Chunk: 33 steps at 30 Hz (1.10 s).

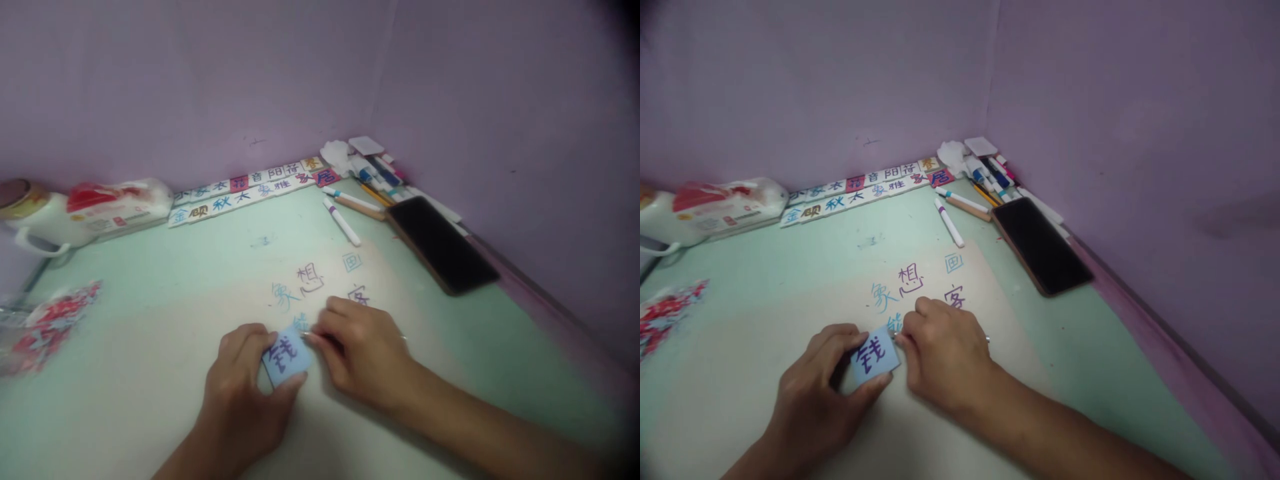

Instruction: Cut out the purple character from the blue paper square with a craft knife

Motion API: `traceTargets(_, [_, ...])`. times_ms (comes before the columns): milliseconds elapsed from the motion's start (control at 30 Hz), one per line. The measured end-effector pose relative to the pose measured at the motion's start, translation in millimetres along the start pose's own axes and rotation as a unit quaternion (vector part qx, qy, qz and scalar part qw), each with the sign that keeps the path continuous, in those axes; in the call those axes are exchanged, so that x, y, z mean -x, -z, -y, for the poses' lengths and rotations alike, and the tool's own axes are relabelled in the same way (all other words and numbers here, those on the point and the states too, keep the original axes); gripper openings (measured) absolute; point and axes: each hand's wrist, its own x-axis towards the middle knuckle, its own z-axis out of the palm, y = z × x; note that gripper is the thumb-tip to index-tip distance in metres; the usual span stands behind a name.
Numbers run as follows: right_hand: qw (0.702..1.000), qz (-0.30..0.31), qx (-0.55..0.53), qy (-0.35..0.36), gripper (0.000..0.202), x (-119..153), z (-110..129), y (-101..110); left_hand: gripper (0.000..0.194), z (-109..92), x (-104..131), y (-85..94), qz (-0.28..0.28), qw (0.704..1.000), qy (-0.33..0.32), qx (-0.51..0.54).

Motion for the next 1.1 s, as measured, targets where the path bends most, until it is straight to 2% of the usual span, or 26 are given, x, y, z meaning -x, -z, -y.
traceTargets(167, [1.000, -0.002, 0.003, 0.014, 0.015, 1.9, -1.6, -1.1, 0.028, 1.1, -0.5, 0.2, 0.001, 1.000, -0.004, 0.008])
traceTargets(400, [0.999, 0.000, 0.024, -0.022, 0.014, -3.3, 6.0, -5.4, 0.026, 0.4, -1.0, 0.7, 0.003, 1.000, -0.006, 0.023])
traceTargets(667, [0.999, 0.023, 0.025, 0.035, 0.015, -9.4, -0.9, -0.2, 0.028, 1.3, 0.2, 0.3, 0.005, 0.999, -0.001, 0.039])
traceTargets(900, [0.997, 0.043, 0.016, 0.062, 0.015, -7.8, -5.0, 1.9, 0.029, 0.6, 1.0, -0.4, -0.016, 0.999, -0.002, 0.051])
traceTargets(1000, [0.997, 0.033, 0.006, 0.067, 0.015, -6.3, -5.5, 2.1, 0.028, 1.0, 0.7, -1.0, -0.015, 0.998, -0.003, 0.053])
traceTargets(1100, [0.997, 0.002, -0.063, 0.044, 0.012, -5.6, -7.7, 1.5, 0.028, 2.3, 0.3, -1.1, -0.007, 0.999, 0.001, 0.054])
